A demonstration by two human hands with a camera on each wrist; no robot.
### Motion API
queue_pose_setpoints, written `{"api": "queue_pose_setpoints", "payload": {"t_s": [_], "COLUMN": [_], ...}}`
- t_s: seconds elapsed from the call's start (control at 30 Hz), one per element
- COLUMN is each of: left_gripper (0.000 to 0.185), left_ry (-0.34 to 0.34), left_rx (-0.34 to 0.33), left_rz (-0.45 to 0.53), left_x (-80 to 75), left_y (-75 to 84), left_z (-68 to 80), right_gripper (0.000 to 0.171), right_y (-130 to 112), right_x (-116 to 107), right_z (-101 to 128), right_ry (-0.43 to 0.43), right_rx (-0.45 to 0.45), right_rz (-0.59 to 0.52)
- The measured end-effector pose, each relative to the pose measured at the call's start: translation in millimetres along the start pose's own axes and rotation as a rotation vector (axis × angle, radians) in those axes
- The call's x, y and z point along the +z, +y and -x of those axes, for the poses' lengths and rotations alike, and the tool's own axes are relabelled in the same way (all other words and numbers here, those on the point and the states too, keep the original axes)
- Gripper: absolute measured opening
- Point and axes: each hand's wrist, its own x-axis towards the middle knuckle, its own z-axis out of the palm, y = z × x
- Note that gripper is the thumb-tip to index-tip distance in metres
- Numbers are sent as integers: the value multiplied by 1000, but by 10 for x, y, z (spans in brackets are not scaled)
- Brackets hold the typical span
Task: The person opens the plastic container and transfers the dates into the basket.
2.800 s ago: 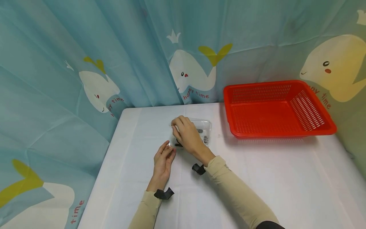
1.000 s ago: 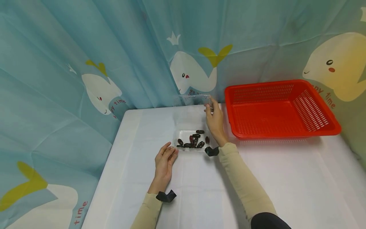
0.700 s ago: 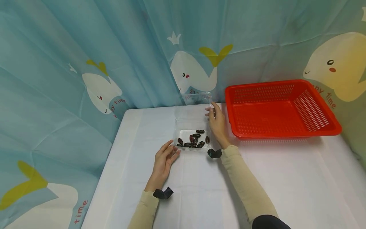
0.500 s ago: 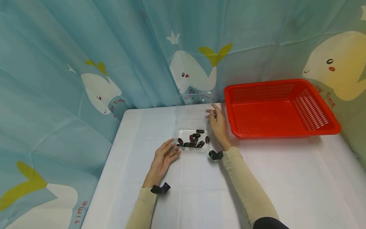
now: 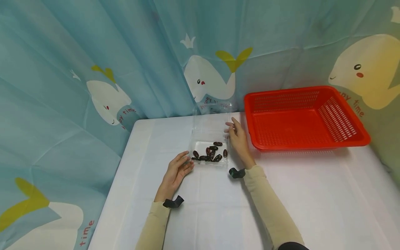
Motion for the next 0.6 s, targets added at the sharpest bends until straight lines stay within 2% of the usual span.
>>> {"api": "queue_pose_setpoints", "payload": {"t_s": [0.1, 0.33, 0.6], "left_gripper": [45, 44, 29], "left_ry": [-1, -12, -29], "left_rx": [-2, -2, -11], "left_rz": [-1, -18, -48], "left_x": [-5, -13, -30], "left_y": [-3, -35, -55], "left_z": [11, 44, 103], "right_gripper": [50, 47, 45], "right_y": [-52, -1, -16], "right_x": [7, -26, -60], "right_z": [33, 74, 104], "right_ry": [-10, -6, -31], "right_rx": [4, 36, 84], "right_rz": [3, -6, 10]}}
